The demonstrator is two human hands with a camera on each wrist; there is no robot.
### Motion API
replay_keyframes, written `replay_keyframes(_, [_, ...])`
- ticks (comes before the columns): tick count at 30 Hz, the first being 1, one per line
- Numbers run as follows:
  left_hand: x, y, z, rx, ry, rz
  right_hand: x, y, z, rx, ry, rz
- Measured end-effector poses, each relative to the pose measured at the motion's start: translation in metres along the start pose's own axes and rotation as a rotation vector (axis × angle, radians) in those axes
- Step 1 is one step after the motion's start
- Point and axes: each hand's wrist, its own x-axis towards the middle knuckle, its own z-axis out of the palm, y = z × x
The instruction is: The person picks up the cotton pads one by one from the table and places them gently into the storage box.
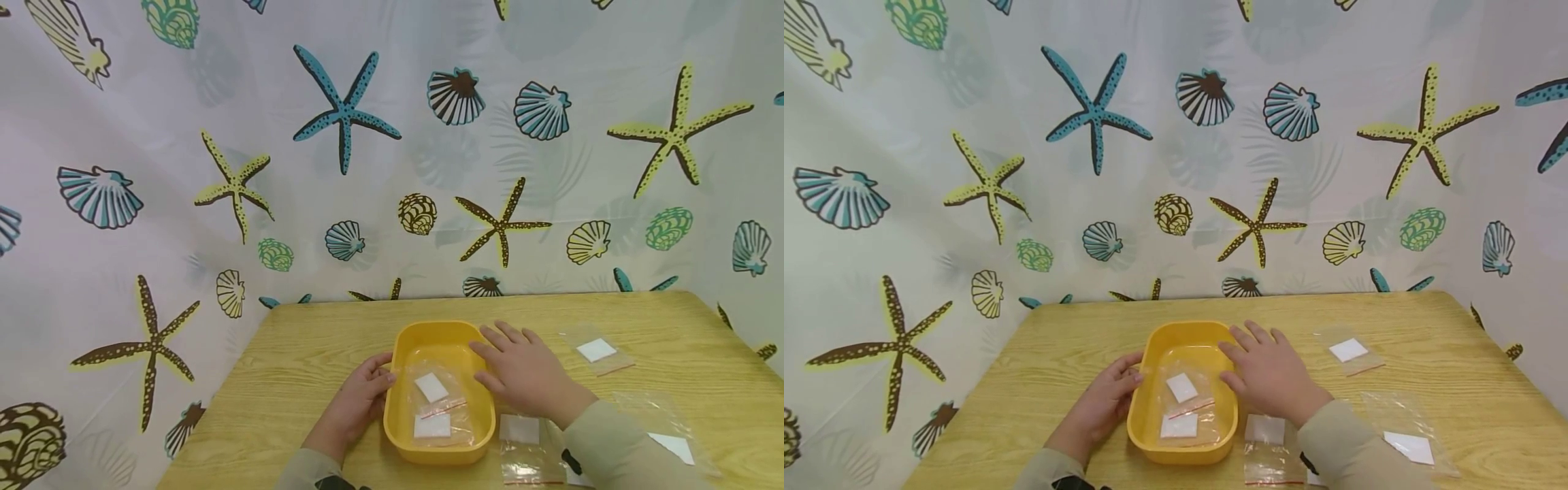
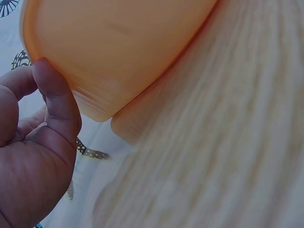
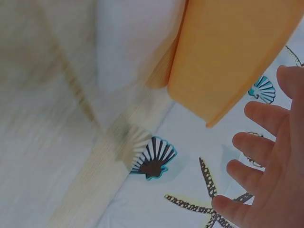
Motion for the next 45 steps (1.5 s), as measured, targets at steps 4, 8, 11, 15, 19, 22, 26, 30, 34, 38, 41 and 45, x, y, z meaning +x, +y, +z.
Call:
replay_keyframes(4, [0.000, -0.001, -0.001, 0.004, -0.004, 0.001, -0.005, 0.013, 0.001, -0.012, 0.021, 0.005])
replay_keyframes(8, [0.000, -0.001, -0.001, 0.011, -0.006, 0.010, -0.010, 0.029, 0.003, 0.001, 0.027, 0.025])
replay_keyframes(11, [0.000, 0.000, 0.000, 0.012, -0.001, 0.009, -0.014, 0.040, 0.004, 0.009, 0.020, 0.047])
replay_keyframes(15, [-0.001, 0.000, 0.000, 0.012, 0.000, 0.003, -0.020, 0.056, 0.004, 0.010, 0.007, 0.074])
replay_keyframes(19, [-0.002, 0.000, 0.000, 0.013, 0.002, 0.002, -0.026, 0.072, 0.004, 0.012, -0.003, 0.108])
replay_keyframes(22, [-0.002, 0.001, 0.000, 0.013, 0.007, 0.003, -0.030, 0.084, 0.004, 0.022, -0.018, 0.131])
replay_keyframes(26, [-0.002, 0.001, 0.000, 0.007, 0.005, 0.004, -0.036, 0.100, 0.003, 0.038, -0.048, 0.159])
replay_keyframes(30, [-0.002, 0.001, 0.000, -0.001, -0.001, 0.004, -0.043, 0.114, -0.001, 0.066, -0.085, 0.186])
replay_keyframes(34, [-0.001, 0.001, -0.001, 0.002, 0.001, 0.004, -0.050, 0.126, -0.002, 0.106, -0.116, 0.195])
replay_keyframes(38, [-0.001, 0.001, 0.000, 0.013, 0.006, 0.005, -0.055, 0.136, 0.000, 0.148, -0.150, 0.202])
replay_keyframes(41, [-0.001, 0.001, -0.001, 0.014, 0.005, 0.004, -0.056, 0.143, 0.004, 0.177, -0.182, 0.220])
replay_keyframes(45, [-0.001, 0.000, -0.001, 0.009, 0.000, 0.005, -0.059, 0.154, 0.013, 0.186, -0.232, 0.251])
